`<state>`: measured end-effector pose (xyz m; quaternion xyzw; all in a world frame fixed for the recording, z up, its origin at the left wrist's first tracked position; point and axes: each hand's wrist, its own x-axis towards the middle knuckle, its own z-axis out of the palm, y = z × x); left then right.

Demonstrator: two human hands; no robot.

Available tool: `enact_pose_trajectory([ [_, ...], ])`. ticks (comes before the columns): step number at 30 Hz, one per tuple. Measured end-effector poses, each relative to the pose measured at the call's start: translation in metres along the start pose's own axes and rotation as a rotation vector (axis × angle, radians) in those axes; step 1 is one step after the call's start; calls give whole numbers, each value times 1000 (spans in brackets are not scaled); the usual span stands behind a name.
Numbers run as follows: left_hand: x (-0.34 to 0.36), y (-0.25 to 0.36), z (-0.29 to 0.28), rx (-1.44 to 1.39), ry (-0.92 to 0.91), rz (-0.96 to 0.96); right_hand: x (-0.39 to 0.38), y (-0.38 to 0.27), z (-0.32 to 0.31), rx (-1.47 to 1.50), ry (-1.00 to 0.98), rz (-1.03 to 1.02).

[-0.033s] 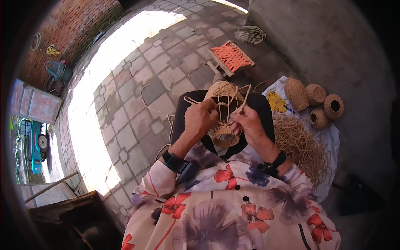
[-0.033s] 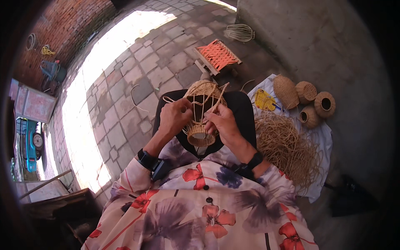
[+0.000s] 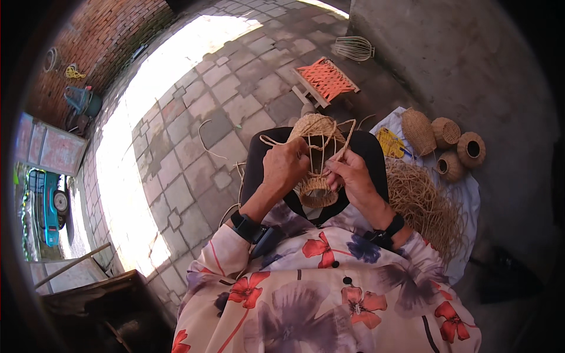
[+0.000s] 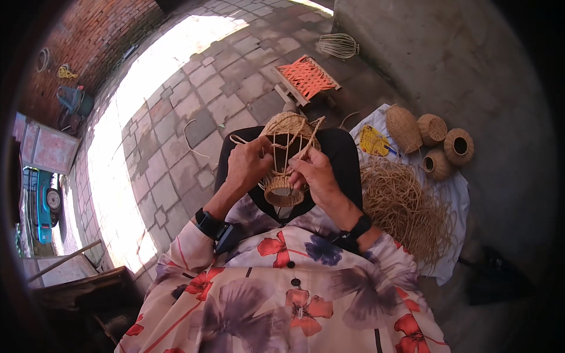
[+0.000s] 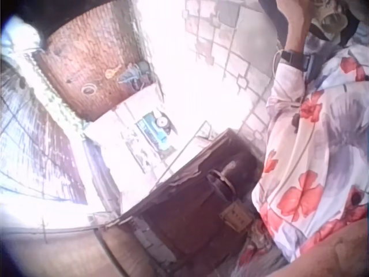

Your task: Weaving a small basket from natural fibers by hand.

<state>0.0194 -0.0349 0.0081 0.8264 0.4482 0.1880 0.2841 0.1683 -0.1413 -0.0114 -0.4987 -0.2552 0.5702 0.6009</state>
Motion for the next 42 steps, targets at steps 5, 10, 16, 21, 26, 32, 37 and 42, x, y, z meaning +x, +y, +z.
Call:
enact_pose_trajectory([
  [5,10,4,2,32,-34,91,-6,11,-1,161,22,-17],
  [10,-13,-7,-11,-251,-93,37,-7,7,-4,42,36,-20],
  [16,-61,-22,-10,-278,-84,-176,1,7,3,-532,94,-185],
  [21,-56,-35,-20,68,40,14,2,5,2,-466,81,-162],
  [26,-40,-78,-42,147,145,-242,4,10,-3,-314,117,-48],
  [32,-85,-228,-88,-2,119,-673,4,6,0,-273,91,-54],
  [37,-59,-111,-91,65,70,-45,4,8,-9,-199,72,-43],
  [42,-30,-31,-41,8,96,315,5,9,-8,-203,53,-47],
])
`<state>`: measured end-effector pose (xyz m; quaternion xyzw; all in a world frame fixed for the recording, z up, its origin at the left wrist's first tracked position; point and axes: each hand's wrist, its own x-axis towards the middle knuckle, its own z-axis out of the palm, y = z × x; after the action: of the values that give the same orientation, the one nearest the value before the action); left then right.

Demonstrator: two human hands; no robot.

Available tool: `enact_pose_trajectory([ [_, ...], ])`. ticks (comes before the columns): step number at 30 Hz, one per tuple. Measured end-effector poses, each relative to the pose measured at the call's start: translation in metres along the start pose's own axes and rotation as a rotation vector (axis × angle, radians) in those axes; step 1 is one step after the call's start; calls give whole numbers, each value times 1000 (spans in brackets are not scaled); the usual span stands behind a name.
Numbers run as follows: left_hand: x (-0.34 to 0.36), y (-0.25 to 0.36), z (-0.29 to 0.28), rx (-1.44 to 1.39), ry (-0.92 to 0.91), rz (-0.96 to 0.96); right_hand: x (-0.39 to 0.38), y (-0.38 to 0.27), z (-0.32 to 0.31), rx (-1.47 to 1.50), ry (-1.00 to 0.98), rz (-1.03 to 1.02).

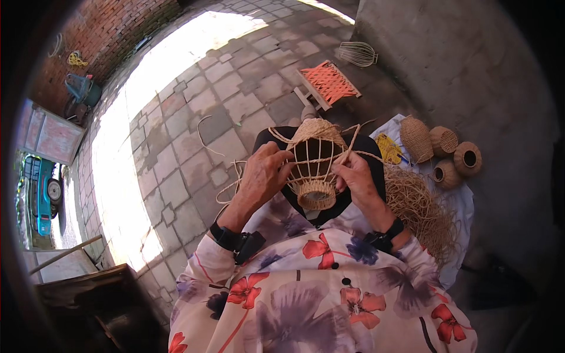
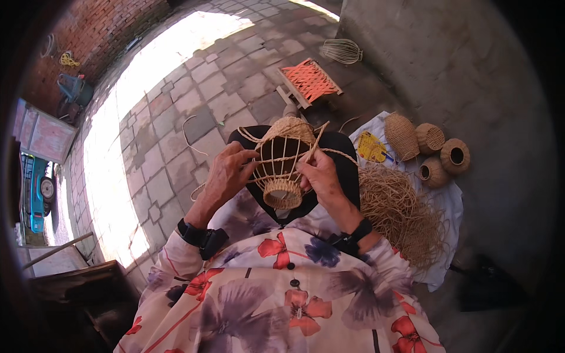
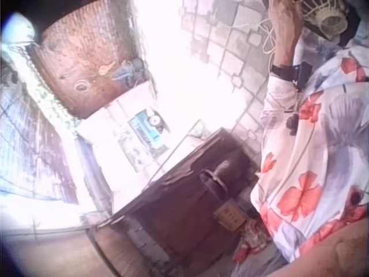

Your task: Weaving a small basket from natural fibers by hand.

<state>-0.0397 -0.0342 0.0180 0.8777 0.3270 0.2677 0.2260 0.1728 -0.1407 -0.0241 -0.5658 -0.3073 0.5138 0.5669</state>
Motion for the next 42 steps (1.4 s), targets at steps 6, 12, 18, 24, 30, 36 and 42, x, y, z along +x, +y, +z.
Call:
enact_pose_trajectory([
  [6,-4,-4,6,22,-110,77,0,-2,-2,37,-20,2],
  [12,-7,-6,9,-83,-64,107,1,-3,0,13,-8,11],
  [18,-38,-75,-41,238,83,-330,1,-1,-2,52,-3,17],
  [24,-144,-201,-117,625,271,-821,2,-2,-4,69,-16,14],
  [30,-161,-217,-98,-448,385,-1106,-2,-40,-46,208,4,114],
  [36,-147,-206,-75,-564,328,-1049,-17,-115,-179,335,71,-262],
  [42,-146,-214,-66,-589,270,-1108,-42,-171,-252,267,332,-409],
])
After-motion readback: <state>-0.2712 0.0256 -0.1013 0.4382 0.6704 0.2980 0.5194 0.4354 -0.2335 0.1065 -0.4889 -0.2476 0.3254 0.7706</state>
